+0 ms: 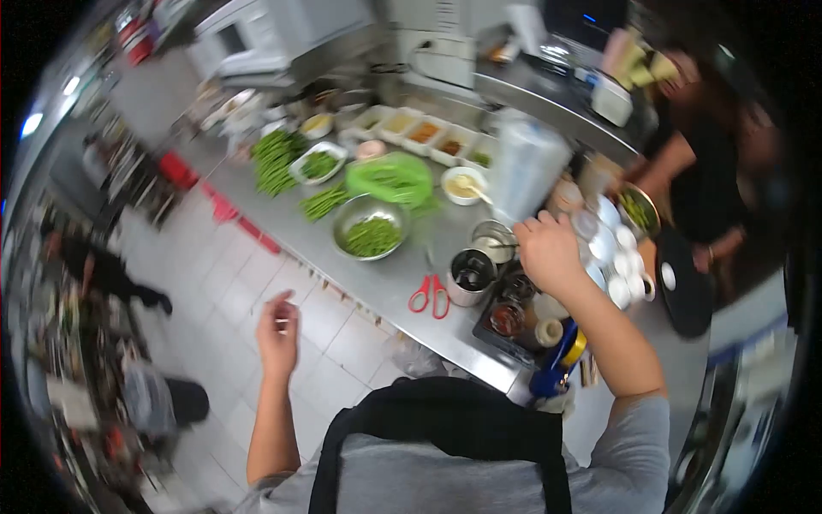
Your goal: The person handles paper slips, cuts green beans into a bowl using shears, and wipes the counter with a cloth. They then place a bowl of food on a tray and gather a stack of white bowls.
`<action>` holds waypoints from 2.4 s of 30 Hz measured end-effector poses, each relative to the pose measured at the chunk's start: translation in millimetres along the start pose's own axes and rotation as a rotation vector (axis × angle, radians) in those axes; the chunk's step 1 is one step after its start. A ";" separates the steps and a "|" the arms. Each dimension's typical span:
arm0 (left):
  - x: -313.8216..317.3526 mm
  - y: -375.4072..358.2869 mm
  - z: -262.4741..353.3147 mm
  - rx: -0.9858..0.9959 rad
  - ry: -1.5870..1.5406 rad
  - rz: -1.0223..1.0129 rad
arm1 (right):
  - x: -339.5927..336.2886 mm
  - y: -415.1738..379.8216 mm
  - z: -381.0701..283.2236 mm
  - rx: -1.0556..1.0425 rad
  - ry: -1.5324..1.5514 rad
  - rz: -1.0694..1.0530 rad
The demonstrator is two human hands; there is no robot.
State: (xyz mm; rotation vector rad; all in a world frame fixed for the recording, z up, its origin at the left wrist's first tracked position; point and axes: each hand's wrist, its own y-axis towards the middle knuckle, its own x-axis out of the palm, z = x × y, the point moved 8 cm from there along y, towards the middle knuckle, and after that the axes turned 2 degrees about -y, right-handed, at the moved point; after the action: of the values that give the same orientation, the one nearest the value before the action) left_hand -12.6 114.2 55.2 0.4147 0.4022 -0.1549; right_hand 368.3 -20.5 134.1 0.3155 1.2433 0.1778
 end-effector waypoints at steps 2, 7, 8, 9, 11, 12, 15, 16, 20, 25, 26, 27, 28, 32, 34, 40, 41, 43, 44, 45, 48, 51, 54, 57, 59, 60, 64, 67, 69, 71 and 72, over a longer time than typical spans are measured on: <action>7.8 -45.4 16.5 0.008 0.143 -0.079 | 25.9 16.0 -5.1 -0.070 -0.076 -0.085; 7.3 -116.3 22.9 -0.041 0.303 -0.160 | 68.7 33.2 -6.4 -0.131 -0.203 -0.243; 7.1 -123.8 24.8 -0.060 0.309 -0.156 | 75.6 33.1 -3.5 -0.130 -0.227 -0.270; 7.9 -129.9 27.1 -0.071 0.314 -0.153 | 82.9 33.2 -1.5 -0.127 -0.257 -0.282; 12.4 -140.0 29.0 -0.058 0.338 -0.163 | 80.5 30.2 0.0 -0.121 -0.239 -0.294; 16.9 -144.1 28.2 -0.032 0.357 -0.172 | 75.9 29.0 1.2 -0.118 -0.226 -0.293; 32.7 -151.7 32.6 -0.037 0.326 -0.234 | 54.4 21.9 1.6 -0.120 -0.118 -0.261; 36.9 -153.1 36.0 -0.040 0.320 -0.258 | 40.4 17.0 1.1 -0.126 -0.111 -0.219; 49.7 -156.3 18.0 -0.054 0.370 -0.347 | -25.7 -19.9 9.2 -0.167 0.131 -0.004; 31.1 -207.5 -108.5 -0.467 0.614 -0.596 | -103.4 -117.7 51.7 -0.212 0.657 0.396; 3.0 -231.4 -218.0 -0.420 0.373 -0.394 | -105.5 -140.8 68.6 -0.174 0.747 0.490; -19.3 -249.0 -285.6 -0.334 0.133 -0.224 | -102.7 -166.7 85.0 -0.135 0.839 0.579; -27.3 -279.3 -290.6 -0.556 0.512 -0.458 | -101.0 -197.0 104.1 -0.012 0.848 0.690; -39.7 -292.4 -288.0 -0.767 0.659 -0.660 | -32.7 -345.9 171.0 0.712 0.932 1.165; -37.4 -281.7 -280.3 -0.756 0.699 -0.735 | 7.5 -413.7 190.0 1.024 0.902 1.282; 21.0 -195.3 -210.7 -0.553 0.821 -0.842 | 54.1 -484.7 221.0 1.268 1.119 1.618; 38.2 -177.0 -187.6 -0.522 0.816 -0.823 | 57.2 -487.9 226.9 1.274 1.133 1.651; 68.2 -154.9 -149.6 -0.495 0.714 -0.765 | 63.0 -489.5 236.2 1.284 1.187 1.726; 77.2 -149.7 -139.1 -0.481 0.662 -0.732 | 64.3 -486.7 237.9 1.286 1.227 1.772; 84.7 -151.5 -140.4 -0.482 0.702 -0.804 | 68.6 -483.4 240.7 1.288 1.267 1.818; 92.0 -152.7 -157.3 -0.442 0.768 -0.953 | 91.9 -473.2 247.3 1.264 1.399 1.840; 63.3 -166.9 -202.6 -0.524 0.676 -0.884 | 108.6 -461.9 250.5 1.287 1.414 1.779; 39.2 -196.5 -214.9 -0.674 0.717 -0.846 | 124.3 -449.7 248.5 1.392 1.528 1.738; 27.2 -214.4 -218.2 -0.744 0.711 -0.831 | 135.4 -439.0 244.7 1.348 1.562 1.735; 25.0 -219.3 -218.0 -0.759 0.713 -0.821 | 141.6 -431.5 242.5 1.336 1.572 1.687; 26.1 -219.8 -215.8 -0.755 0.712 -0.821 | 143.0 -427.9 241.8 1.328 1.578 1.663; 32.3 -215.9 -209.2 -0.718 0.711 -0.826 | 156.4 -419.8 238.5 1.350 1.724 1.537; 39.8 -210.4 -203.8 -0.679 0.705 -0.846 | 160.7 -415.2 233.9 1.355 1.746 1.557; 45.3 -206.0 -202.2 -0.659 0.708 -0.862 | 156.7 -411.6 232.6 1.414 1.769 1.561; 50.8 -203.4 -200.5 -0.650 0.710 -0.877 | 155.7 -410.5 232.5 1.403 1.700 1.520; 53.3 -203.4 -200.5 -0.646 0.707 -0.880 | 154.5 -412.9 234.3 1.387 1.660 1.497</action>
State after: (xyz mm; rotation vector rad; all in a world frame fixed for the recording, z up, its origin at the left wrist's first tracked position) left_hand -79.9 11.0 -208.0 -0.3986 1.2772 -0.7181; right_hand 623.4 -395.6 -74.2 2.7346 2.2827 0.9771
